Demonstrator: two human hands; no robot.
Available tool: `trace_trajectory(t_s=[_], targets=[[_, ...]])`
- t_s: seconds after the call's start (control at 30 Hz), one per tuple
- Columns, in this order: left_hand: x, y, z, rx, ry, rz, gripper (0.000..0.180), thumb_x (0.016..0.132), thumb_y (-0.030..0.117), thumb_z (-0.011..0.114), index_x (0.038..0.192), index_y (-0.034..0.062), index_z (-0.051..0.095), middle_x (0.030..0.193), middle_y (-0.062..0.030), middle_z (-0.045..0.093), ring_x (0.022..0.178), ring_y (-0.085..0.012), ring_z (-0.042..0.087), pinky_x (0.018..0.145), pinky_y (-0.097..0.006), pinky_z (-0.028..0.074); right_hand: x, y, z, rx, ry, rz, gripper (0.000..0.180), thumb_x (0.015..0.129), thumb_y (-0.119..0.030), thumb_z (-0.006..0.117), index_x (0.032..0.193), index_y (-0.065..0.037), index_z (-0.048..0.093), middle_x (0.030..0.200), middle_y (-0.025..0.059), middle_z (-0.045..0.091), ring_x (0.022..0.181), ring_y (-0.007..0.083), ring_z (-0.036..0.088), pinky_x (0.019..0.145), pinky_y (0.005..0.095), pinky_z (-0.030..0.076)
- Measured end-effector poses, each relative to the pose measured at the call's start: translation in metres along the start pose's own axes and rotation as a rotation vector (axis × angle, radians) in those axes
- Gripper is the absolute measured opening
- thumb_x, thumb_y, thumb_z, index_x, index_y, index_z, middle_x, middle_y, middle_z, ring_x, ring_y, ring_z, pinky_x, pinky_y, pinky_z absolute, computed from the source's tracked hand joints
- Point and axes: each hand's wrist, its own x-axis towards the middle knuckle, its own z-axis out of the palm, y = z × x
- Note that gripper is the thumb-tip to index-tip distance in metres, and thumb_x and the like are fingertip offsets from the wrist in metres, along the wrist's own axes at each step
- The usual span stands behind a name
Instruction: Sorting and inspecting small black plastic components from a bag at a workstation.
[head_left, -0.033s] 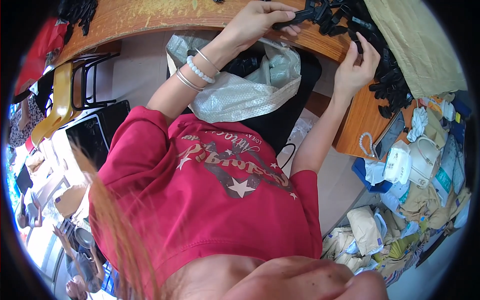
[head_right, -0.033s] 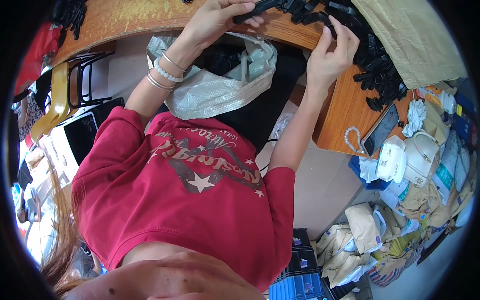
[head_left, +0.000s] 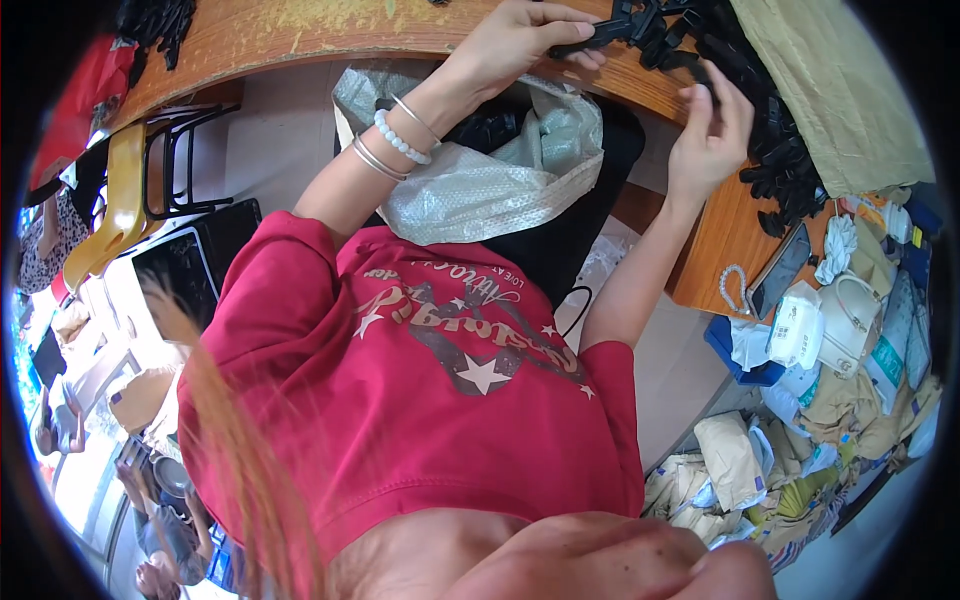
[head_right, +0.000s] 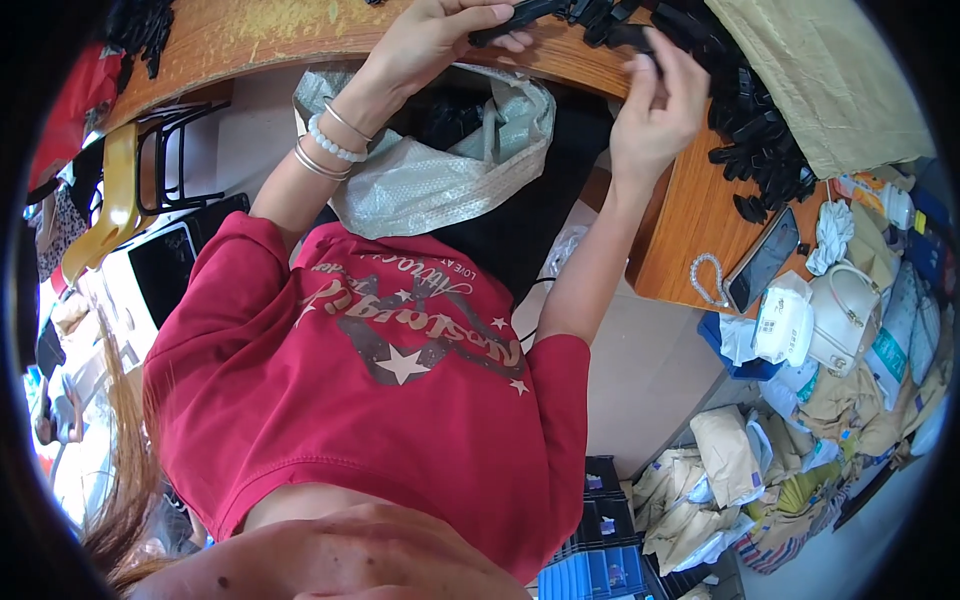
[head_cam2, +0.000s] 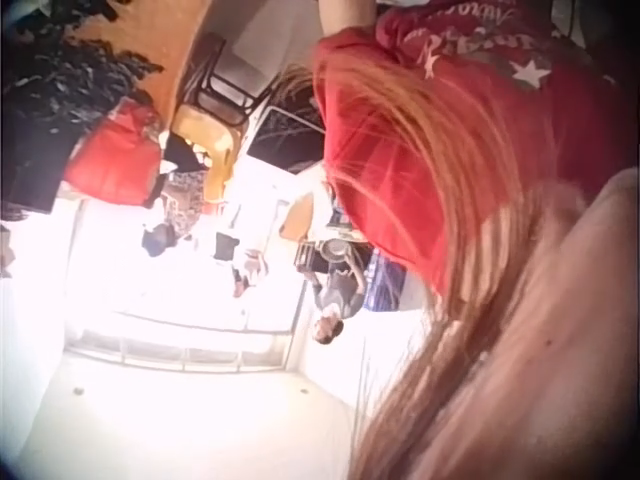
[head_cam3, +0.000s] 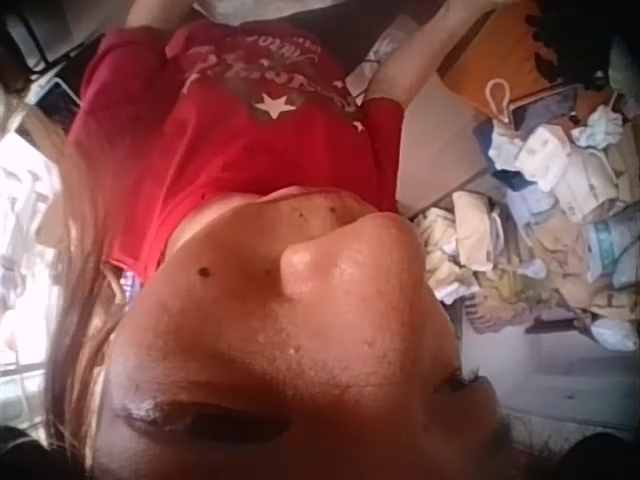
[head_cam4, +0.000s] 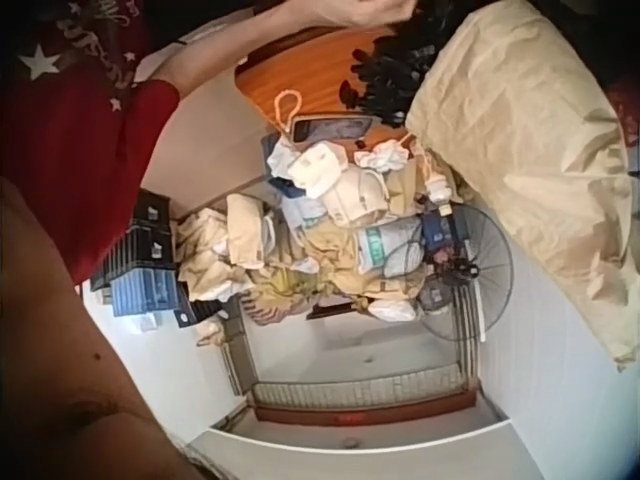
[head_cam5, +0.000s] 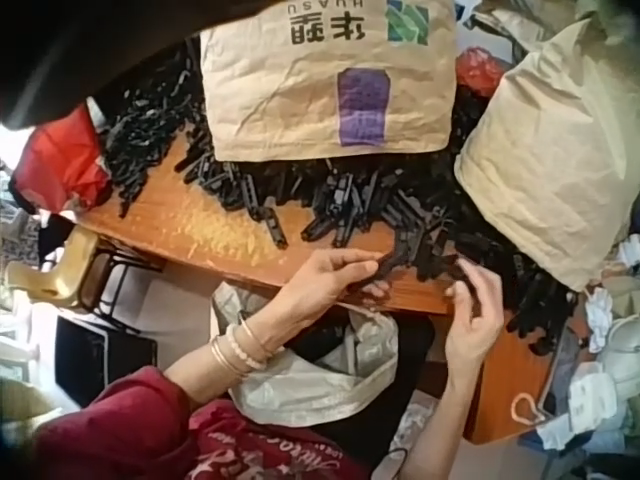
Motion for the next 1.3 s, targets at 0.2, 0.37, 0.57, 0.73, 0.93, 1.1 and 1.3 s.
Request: trace_trajectory(t_s=[0.2,0.37,0.57,0.73,0.93,1.1,1.3], targets=[[-0.001,0.005,0.004,0.477,-0.149,0.232,0.027,0.096,0.018,0.054,0.102,-0.0058,0.065,0.085,-0.005,0.065,0.074,-0.0086,0.059,0.063,-0.024,0.05,-0.02,-0.028,0.015,0.291,-0.212,0.205,0.021,0.079,0.007,0.067,0.099,0.006,0.067,0.085,0.0088,0.066,0.067,0.0107,0.064,0.057,0.0188,0.049],[-0.009,-0.006,0.006,1.023,-0.086,0.61,0.037,0.082,0.019,0.069,0.115,0.0018,0.062,0.088,-0.0172,0.069,0.071,-0.0223,0.068,0.064,-0.03,0.053,-0.024,-0.033,0.022,0.197,-0.13,0.136,0.019,0.078,0.008,0.067,0.097,0.007,0.067,0.084,0.0098,0.066,0.067,0.012,0.066,0.057,0.0192,0.051],[-0.007,-0.011,0.0,0.824,-0.163,0.717,0.032,0.083,0.015,0.067,0.113,0.0021,0.064,0.086,-0.0162,0.069,0.065,-0.0197,0.066,0.061,-0.029,0.051,-0.015,-0.041,0.017,0.432,-0.173,0.268,0.035,0.073,0.005,0.074,0.106,0.005,0.064,0.102,0.0086,0.062,0.076,0.0078,0.057,0.065,0.0193,0.05],[-0.007,-0.01,-0.006,0.925,-0.158,0.59,0.031,0.083,0.017,0.068,0.111,0.0051,0.065,0.08,-0.0125,0.069,0.062,-0.0154,0.065,0.057,-0.027,0.05,-0.022,-0.025,0.02,0.358,-0.184,0.189,0.028,0.074,0.002,0.074,0.1,0.004,0.066,0.094,0.0056,0.062,0.078,0.0065,0.057,0.063,0.0176,0.048],[0.009,0.009,0.005,0.447,-0.04,0.425,0.046,0.095,0.035,0.053,0.078,-0.0061,0.067,0.062,-0.0029,0.061,0.057,-0.0084,0.055,0.055,-0.025,0.047,0.002,0.017,0.01,-0.309,0.088,-0.19,0.013,0.085,-0.004,0.062,0.095,-0.004,0.07,0.088,0.0073,0.064,0.078,0.0209,0.063,0.07,0.0312,0.05],[0.053,0.019,0.003,0.744,0.048,0.37,0.048,0.092,0.037,0.058,0.069,-0.0049,0.059,0.057,-0.0099,0.06,0.054,-0.0152,0.059,0.051,-0.03,0.044,0.02,0.036,-0.001,-0.807,-0.091,-0.247,0.027,0.078,-0.002,0.065,0.103,-0.011,0.07,0.094,0.0062,0.06,0.087,0.0252,0.057,0.076,0.0359,0.049],[0.084,-0.004,0.003,1.427,0.3,0.687,0.03,0.085,0.021,0.061,0.078,-0.0071,0.055,0.068,-0.0262,0.06,0.066,-0.0405,0.062,0.057,-0.045,0.05,0.014,0.023,0.004,-0.759,-0.124,-0.365,0.022,0.075,-0.007,0.071,0.097,-0.007,0.067,0.091,0.006,0.059,0.087,0.0243,0.055,0.075,0.0359,0.046]])
